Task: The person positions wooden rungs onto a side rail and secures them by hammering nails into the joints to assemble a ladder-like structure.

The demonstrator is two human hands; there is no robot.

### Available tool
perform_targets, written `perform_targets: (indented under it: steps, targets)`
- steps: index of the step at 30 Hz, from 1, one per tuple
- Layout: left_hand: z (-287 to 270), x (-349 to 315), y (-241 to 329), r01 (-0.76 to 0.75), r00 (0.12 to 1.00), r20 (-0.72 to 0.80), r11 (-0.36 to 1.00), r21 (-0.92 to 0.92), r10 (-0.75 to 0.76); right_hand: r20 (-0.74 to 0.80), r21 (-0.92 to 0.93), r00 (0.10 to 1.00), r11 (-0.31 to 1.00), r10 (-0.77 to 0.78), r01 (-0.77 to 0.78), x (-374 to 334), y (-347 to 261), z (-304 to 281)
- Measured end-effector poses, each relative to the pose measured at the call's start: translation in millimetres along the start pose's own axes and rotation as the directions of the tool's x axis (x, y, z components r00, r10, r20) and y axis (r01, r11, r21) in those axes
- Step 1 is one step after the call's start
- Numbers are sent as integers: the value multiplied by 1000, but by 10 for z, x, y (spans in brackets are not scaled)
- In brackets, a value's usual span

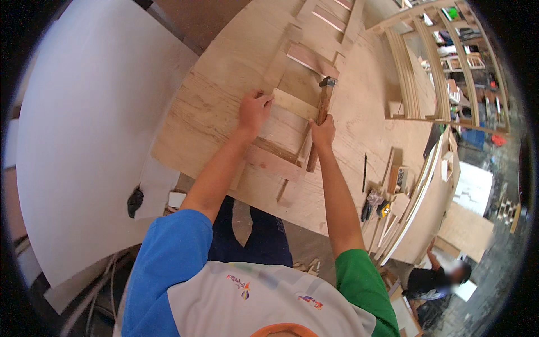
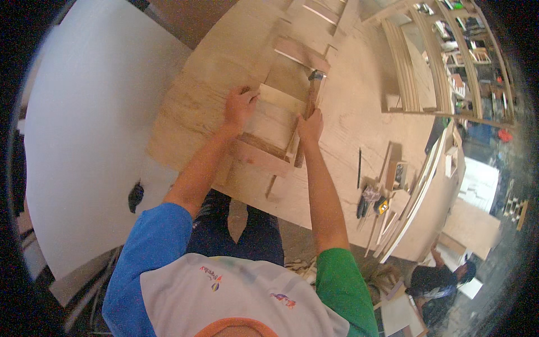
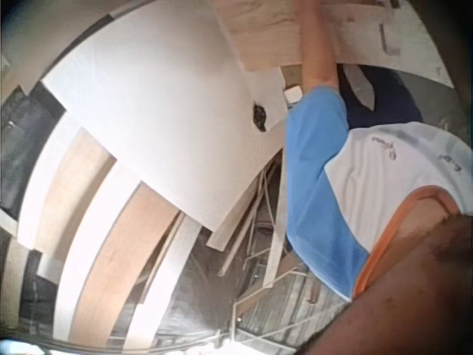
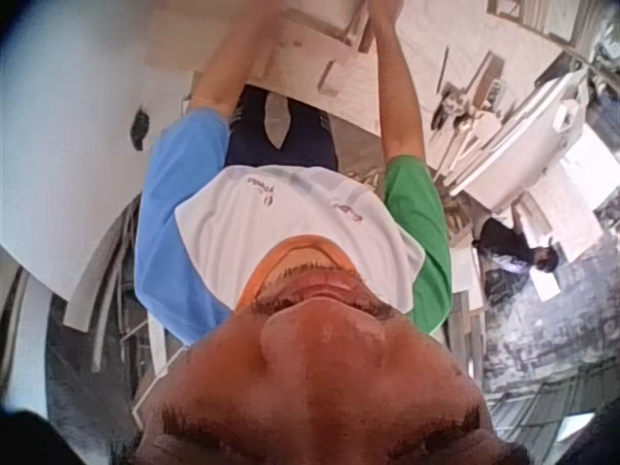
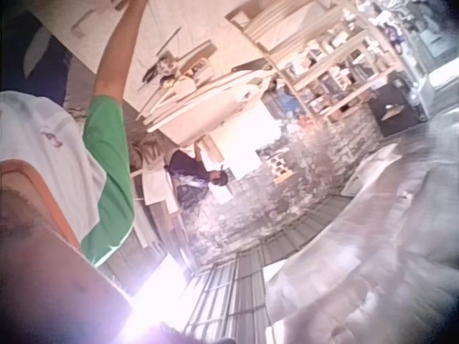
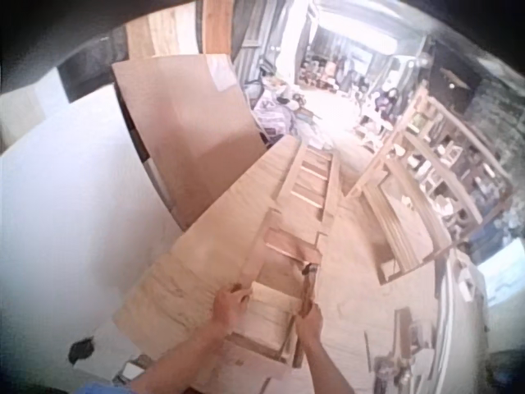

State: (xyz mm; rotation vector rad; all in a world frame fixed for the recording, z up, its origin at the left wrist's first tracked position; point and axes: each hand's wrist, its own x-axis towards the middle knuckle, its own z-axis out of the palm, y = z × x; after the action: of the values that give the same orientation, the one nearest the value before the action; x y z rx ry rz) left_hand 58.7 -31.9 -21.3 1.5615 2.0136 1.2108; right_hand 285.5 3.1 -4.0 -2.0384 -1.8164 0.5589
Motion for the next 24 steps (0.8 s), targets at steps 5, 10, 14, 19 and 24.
perform_targets:
  steps: [5,10,14,19,24]
  targets:
    - [57,-62,21,16,998,-61,990,139,-8,55,31,996,997,-68,66,29,16,-44]
    - [83,-111,106,9,997,-70,976,218,6,12,41,980,979,-200,200,76,166,16]
    - [113,-154,80,28,996,-83,984,176,-14,122,142,974,975,-190,172,92,213,-114]
    - [79,-216,42,-80,993,-76,979,189,95,244,282,956,955,-165,93,160,309,-306]
    - [121,-215,-19,-99,987,-109,985,145,115,218,286,931,931,-293,227,235,402,-449]
